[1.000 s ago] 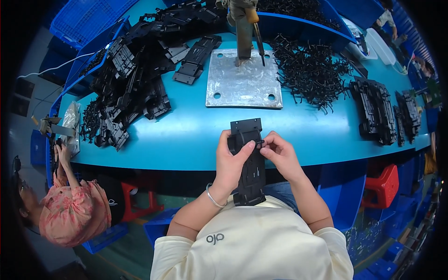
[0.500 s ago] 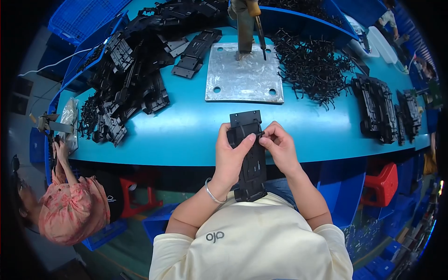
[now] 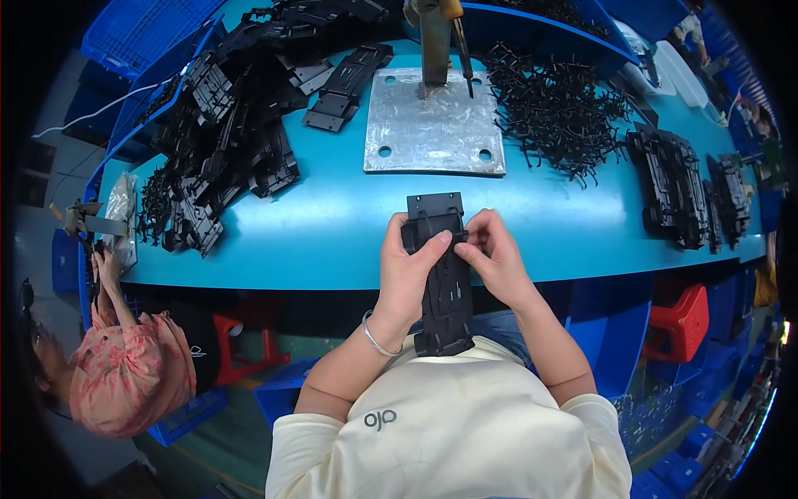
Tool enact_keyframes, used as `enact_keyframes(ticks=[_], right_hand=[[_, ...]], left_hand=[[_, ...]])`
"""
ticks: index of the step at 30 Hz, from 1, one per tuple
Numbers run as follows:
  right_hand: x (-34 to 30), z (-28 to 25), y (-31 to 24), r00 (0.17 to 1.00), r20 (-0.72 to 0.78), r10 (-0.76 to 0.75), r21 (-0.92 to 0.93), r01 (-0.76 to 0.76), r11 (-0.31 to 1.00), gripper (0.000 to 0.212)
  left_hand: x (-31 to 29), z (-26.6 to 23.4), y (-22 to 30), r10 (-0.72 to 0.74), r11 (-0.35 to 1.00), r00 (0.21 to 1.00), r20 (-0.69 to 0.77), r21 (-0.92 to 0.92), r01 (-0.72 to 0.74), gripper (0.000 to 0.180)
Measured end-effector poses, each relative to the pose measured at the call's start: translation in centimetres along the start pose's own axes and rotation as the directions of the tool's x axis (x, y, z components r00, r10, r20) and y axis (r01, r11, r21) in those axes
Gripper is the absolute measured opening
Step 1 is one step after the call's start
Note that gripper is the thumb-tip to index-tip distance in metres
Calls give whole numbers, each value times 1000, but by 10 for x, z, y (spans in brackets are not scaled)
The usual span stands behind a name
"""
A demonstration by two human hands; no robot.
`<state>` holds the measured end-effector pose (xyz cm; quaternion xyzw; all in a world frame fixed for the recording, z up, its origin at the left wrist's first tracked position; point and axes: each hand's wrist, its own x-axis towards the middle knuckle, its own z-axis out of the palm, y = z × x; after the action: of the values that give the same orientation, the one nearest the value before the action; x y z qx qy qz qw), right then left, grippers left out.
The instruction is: Assembling plastic components onto a toy base using a stationary press tool on an assembly line.
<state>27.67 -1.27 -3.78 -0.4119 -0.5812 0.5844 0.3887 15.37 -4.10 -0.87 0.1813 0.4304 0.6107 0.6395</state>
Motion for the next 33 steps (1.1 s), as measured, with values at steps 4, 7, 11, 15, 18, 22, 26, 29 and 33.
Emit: enact_keyframes(ticks=[4, 7, 11, 15, 18, 22, 26, 29, 33], right_hand=[[-3, 3, -7, 955, 32, -296, -263, 294, 919, 24], [-4, 3, -9, 929, 87, -359, -317, 368, 874, 27], [-3, 7, -8, 942, -11, -335, -338, 311, 888, 36], [3, 7, -18, 998, 6, 63, 341, -62, 938, 54], [1, 2, -18, 962, 175, 212, 445, -269, 854, 50], [-3, -1, -18, 975, 126, 184, 481, -222, 848, 45], [-2, -1, -23, 971, 52, 235, 432, -234, 871, 38], [-1, 2, -20, 971, 18, 239, 377, -228, 898, 36], [0, 4, -18, 975, -17, 222, 272, -209, 939, 35]], left_hand=[[0, -2, -2, -1, 1000, 1000, 16, -30, 1, 26], [-1, -3, -2, 4, 999, 999, 39, -51, -2, 27], [-3, 0, 1, 14, 999, 999, 44, -44, -12, 29], [-8, 7, 8, -59, 991, 994, 88, -115, 69, 29], [-7, 0, 7, -6, 994, 992, 128, 108, -8, 33], [8, -20, 13, 301, 251, 874, 382, 853, -459, 38], [10, -26, 14, 313, 509, 914, 259, 766, -391, 33], [10, -32, 12, 214, 663, 921, 325, 644, -382, 12], [14, -37, 8, 170, 637, 925, 341, 678, -367, 11]])
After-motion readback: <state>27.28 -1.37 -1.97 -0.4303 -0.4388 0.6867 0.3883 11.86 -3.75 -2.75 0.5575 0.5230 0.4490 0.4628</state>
